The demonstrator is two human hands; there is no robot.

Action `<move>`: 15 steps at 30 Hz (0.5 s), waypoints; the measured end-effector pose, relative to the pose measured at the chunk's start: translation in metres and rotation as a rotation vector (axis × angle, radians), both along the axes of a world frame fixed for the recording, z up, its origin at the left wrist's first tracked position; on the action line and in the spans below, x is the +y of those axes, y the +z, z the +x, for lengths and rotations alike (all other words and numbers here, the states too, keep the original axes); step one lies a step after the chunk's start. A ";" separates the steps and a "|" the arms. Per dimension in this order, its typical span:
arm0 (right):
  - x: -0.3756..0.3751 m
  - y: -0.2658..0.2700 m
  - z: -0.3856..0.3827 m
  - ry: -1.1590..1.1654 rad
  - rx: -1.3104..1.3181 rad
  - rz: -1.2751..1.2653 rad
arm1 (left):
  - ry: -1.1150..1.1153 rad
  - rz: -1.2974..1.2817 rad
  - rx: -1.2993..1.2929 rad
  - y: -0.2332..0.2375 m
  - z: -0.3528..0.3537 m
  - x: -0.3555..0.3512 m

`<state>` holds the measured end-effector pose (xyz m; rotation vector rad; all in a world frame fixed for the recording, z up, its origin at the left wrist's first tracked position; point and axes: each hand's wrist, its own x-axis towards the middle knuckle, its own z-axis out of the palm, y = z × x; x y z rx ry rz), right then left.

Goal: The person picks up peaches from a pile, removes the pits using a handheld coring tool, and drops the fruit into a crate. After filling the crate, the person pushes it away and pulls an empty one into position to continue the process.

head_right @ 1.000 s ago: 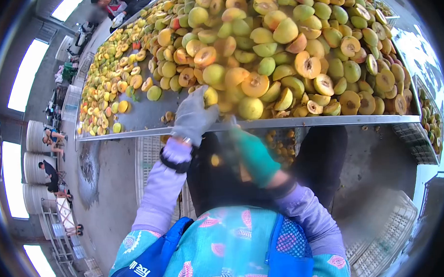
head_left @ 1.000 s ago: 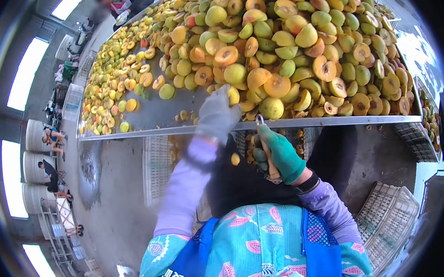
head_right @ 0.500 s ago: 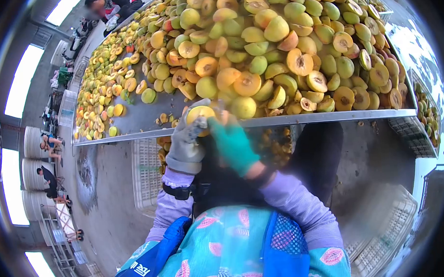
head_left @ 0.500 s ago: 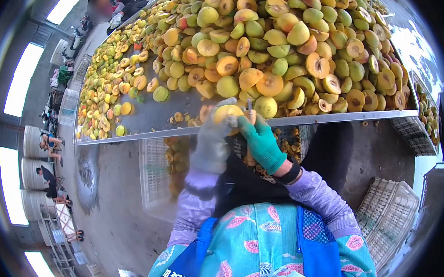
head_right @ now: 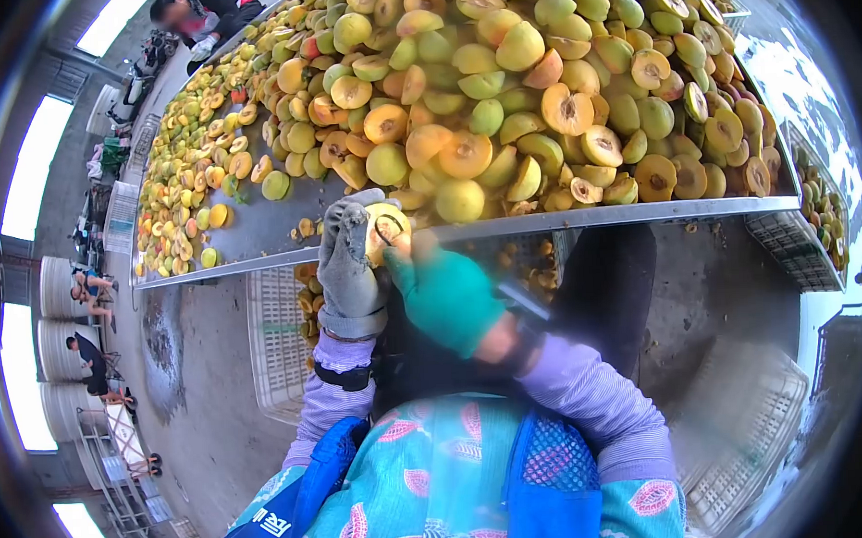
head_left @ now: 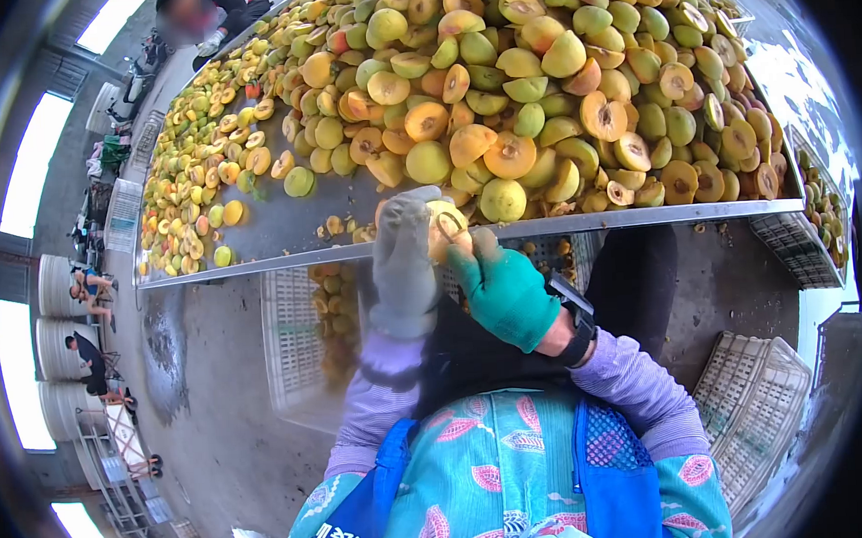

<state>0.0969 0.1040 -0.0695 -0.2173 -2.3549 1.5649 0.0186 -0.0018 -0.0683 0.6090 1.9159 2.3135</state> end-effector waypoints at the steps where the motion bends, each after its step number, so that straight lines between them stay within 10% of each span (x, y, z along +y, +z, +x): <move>1: -0.003 -0.001 -0.001 -0.004 0.003 -0.028 | -0.037 0.170 -0.184 -0.001 -0.002 0.001; 15: -0.012 -0.010 0.001 0.122 -0.105 -0.349 | 0.148 -0.250 0.111 0.012 0.007 0.011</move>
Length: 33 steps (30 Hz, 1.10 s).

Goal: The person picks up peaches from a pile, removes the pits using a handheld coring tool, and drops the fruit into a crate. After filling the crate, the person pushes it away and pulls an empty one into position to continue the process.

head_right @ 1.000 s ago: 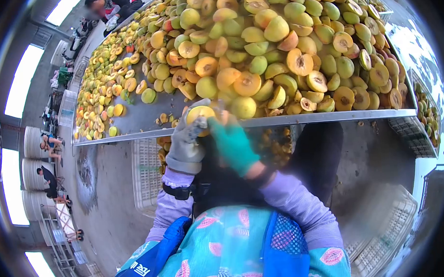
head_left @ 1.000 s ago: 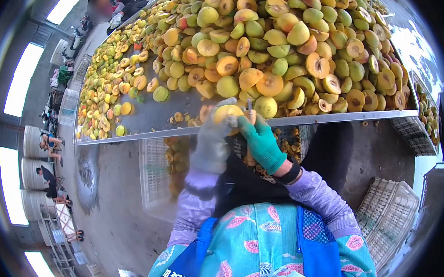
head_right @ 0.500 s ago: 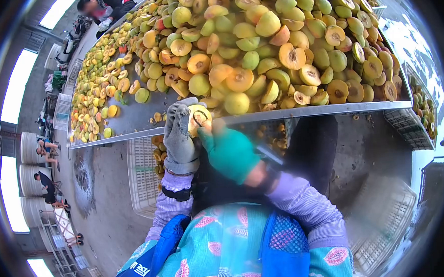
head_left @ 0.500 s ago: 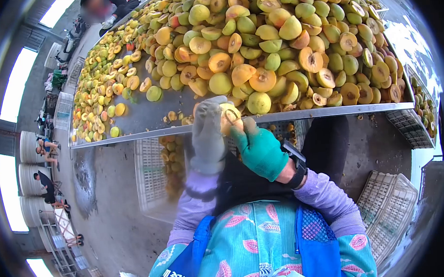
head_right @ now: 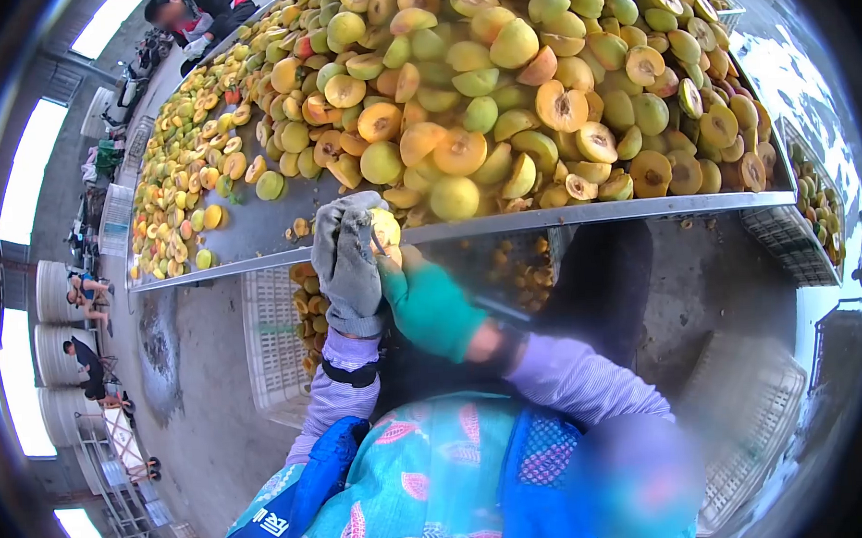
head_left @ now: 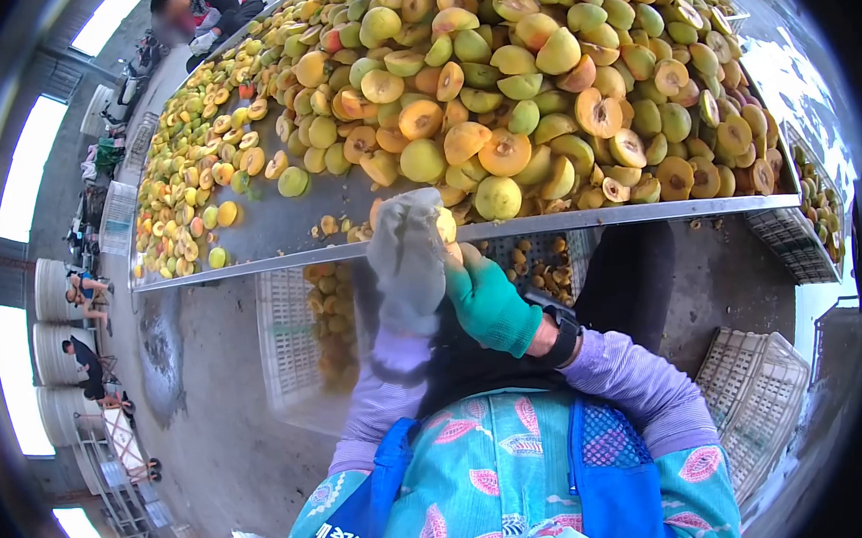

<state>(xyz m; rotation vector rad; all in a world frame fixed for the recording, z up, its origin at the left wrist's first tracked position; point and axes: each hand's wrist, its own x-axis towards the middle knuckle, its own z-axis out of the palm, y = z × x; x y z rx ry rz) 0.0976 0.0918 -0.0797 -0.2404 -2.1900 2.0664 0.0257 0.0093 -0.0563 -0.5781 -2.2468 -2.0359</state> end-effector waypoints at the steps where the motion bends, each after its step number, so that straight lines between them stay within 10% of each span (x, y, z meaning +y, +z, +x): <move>1: 0.001 0.002 -0.001 0.028 -0.007 -0.036 | 0.072 -0.085 0.081 0.005 0.003 0.001; 5: 0.019 -0.001 -0.002 0.136 0.001 0.159 | -0.258 -0.018 0.186 0.007 -0.020 -0.011; 10: 0.002 0.003 -0.004 0.146 -0.209 -0.290 | -0.091 0.267 -0.143 -0.027 -0.019 -0.007; 13: 0.007 -0.022 -0.004 0.159 -0.018 -0.159 | -0.079 -0.280 -0.055 0.006 -0.017 -0.003; 16: 0.014 -0.010 -0.008 0.072 0.055 -0.168 | -0.305 -0.130 -0.080 -0.016 -0.043 0.005; 18: 0.020 -0.025 -0.015 0.070 0.069 -0.144 | -0.229 0.042 -0.312 0.004 -0.038 0.021; 21: 0.034 -0.006 -0.014 0.153 -0.006 -0.121 | 0.076 -0.026 0.003 0.012 -0.017 0.037; 25: 0.041 -0.049 -0.020 0.102 0.086 -0.065 | -0.247 -0.232 -0.381 0.034 -0.035 0.032; 29: 0.033 -0.022 -0.015 0.126 -0.211 -0.502 | -0.361 -0.568 -0.166 0.055 -0.039 0.032; 33: 0.033 0.003 -0.020 -0.006 0.093 -0.234 | -0.115 -0.275 0.053 0.013 -0.036 0.050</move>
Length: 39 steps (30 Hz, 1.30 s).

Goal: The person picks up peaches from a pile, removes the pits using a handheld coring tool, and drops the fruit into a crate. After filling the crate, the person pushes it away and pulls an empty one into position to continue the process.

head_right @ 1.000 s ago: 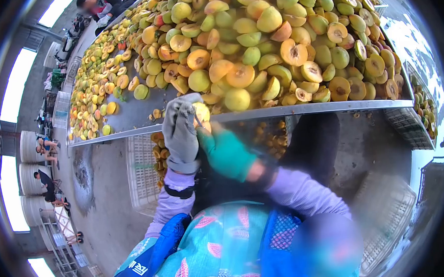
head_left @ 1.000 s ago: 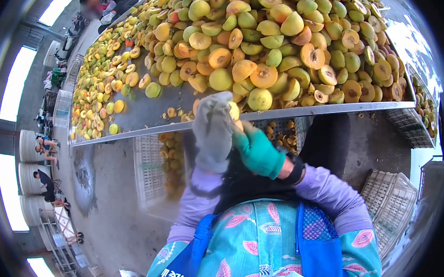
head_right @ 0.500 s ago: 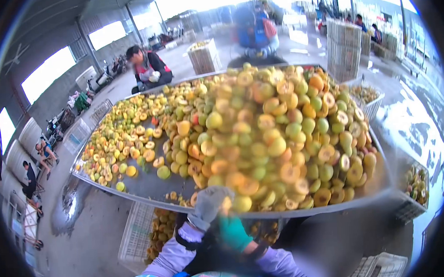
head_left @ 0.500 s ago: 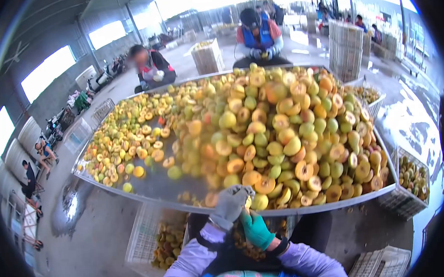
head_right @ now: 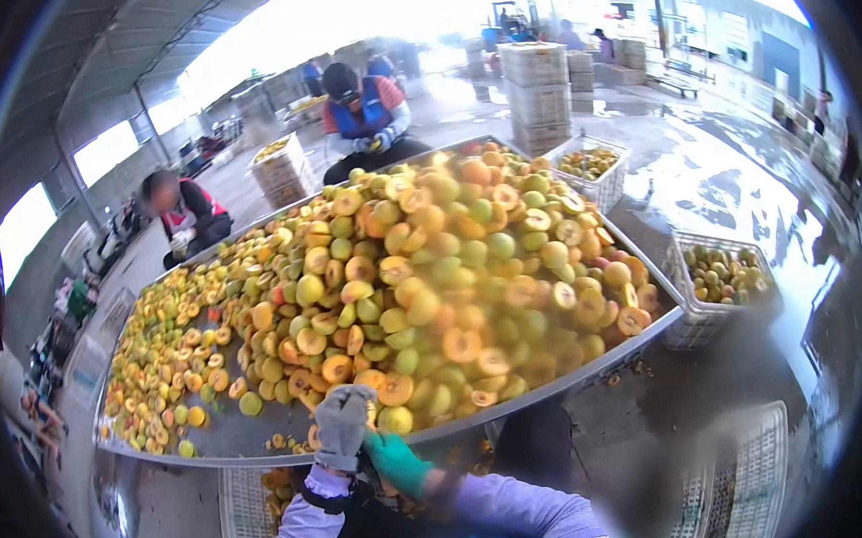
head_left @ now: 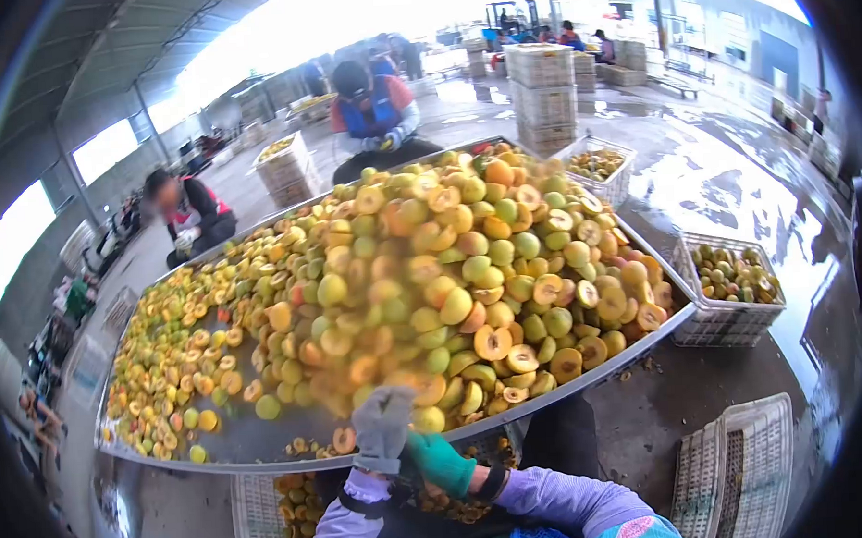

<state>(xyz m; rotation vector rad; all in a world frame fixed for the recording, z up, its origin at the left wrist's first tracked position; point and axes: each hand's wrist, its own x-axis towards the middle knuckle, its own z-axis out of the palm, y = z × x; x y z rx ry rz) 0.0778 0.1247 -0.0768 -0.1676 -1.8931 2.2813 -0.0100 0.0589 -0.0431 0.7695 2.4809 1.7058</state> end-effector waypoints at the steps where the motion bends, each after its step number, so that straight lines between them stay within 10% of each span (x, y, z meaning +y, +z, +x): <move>1: 0.006 0.010 0.001 0.060 -0.100 -0.059 | 0.037 0.101 -0.087 0.002 0.002 0.001; 7: 0.016 -0.014 0.006 0.160 -0.202 0.166 | -0.360 -0.030 -0.290 -0.006 -0.020 -0.009; 9: 0.020 0.017 0.016 0.345 -0.293 -0.433 | -0.415 -0.138 0.045 -0.009 -0.020 -0.010; 11: 0.013 0.085 0.026 0.259 -0.405 -0.837 | -0.266 0.382 -0.426 -0.002 -0.004 0.008; 12: 0.023 0.051 0.025 0.570 -0.258 -0.962 | -0.233 0.345 -0.422 -0.001 0.001 0.008; 21: 0.001 0.027 0.029 0.642 -0.169 -1.316 | -0.794 0.013 -0.446 0.028 -0.018 -0.021; 30: -0.021 0.049 0.029 0.732 -0.484 -0.893 | 0.077 0.859 -0.559 -0.033 0.021 -0.080; 35: 0.003 0.029 0.050 0.490 -0.551 -0.479 | 0.518 -0.143 -0.398 -0.039 -0.004 -0.215; 39: 0.003 0.021 0.033 0.413 -0.477 -0.626 | 0.369 -0.494 0.418 -0.028 -0.033 -0.175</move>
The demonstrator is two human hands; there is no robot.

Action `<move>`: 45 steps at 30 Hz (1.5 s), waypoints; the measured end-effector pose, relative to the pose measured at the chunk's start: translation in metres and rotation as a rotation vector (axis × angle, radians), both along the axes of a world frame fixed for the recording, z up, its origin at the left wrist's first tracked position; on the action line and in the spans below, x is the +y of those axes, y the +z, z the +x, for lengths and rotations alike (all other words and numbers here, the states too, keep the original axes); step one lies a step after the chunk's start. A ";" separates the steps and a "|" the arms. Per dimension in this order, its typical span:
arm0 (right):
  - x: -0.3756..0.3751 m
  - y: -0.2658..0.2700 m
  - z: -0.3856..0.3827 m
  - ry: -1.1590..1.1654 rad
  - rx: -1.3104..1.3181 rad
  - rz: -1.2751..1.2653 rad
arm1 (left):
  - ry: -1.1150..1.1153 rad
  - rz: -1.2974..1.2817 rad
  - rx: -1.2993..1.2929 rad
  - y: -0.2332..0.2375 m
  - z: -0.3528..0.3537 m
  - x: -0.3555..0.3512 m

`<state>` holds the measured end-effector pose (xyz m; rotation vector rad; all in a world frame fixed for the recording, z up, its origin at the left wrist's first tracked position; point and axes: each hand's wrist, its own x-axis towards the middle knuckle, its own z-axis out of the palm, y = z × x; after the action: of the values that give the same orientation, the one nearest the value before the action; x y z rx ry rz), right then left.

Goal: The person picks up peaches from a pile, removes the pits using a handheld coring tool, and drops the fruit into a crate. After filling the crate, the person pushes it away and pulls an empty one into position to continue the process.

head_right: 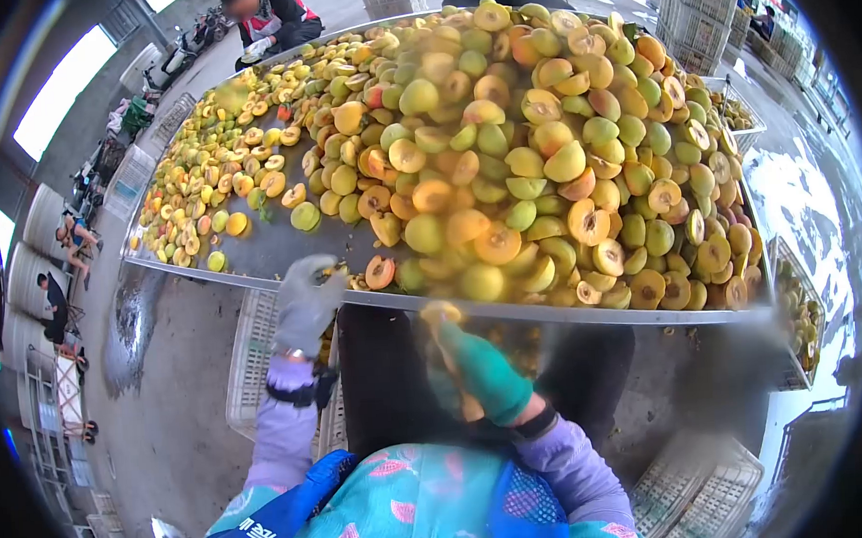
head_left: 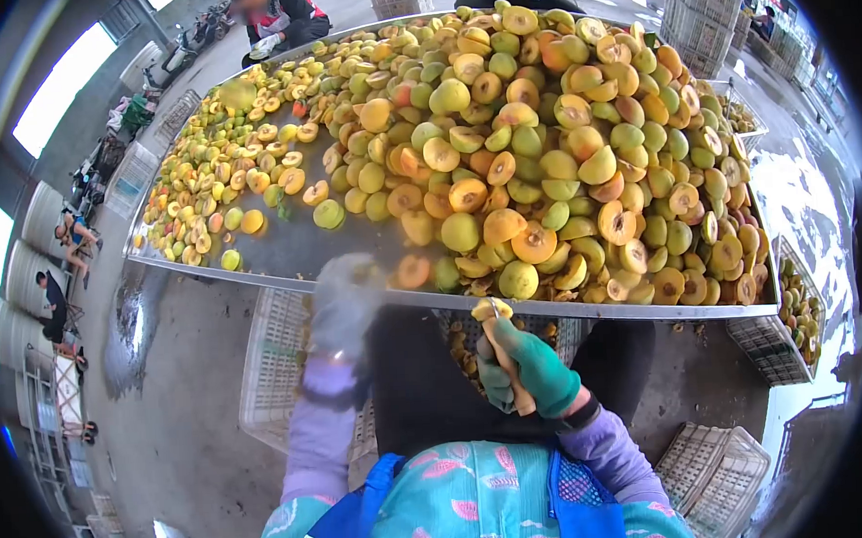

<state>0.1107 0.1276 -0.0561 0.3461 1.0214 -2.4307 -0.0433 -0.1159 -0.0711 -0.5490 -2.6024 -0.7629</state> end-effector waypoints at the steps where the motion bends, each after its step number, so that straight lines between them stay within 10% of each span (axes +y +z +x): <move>1: 0.000 -0.008 -0.009 -0.033 -0.011 -0.037 | -0.131 0.019 0.009 -0.002 -0.013 0.023; 4: 0.012 -0.039 -0.017 -0.085 -0.132 -0.156 | 0.030 -0.485 -0.493 0.003 -0.033 0.083; 10: 0.013 -0.055 -0.016 -0.179 -0.033 0.049 | -0.058 -0.295 -0.514 0.003 -0.040 0.057; 14: 0.013 -0.021 -0.019 -0.058 -0.038 -0.164 | -0.225 0.848 -0.879 0.020 -0.005 0.056; 18: 0.009 -0.001 -0.011 -0.017 -0.082 -0.234 | -0.227 1.085 -1.166 0.007 0.023 0.069; 39: 0.015 -0.014 0.000 -0.015 -0.152 -0.210 | -0.295 0.756 -1.203 0.002 0.061 0.107; 45: -0.018 -0.058 0.006 -0.376 0.515 0.924 | -0.311 0.964 -1.040 -0.006 0.066 0.105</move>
<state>0.1170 0.1098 -0.1143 0.2063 2.4909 -2.2254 0.0229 -0.0108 -0.0774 -0.2501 -2.3874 -2.7530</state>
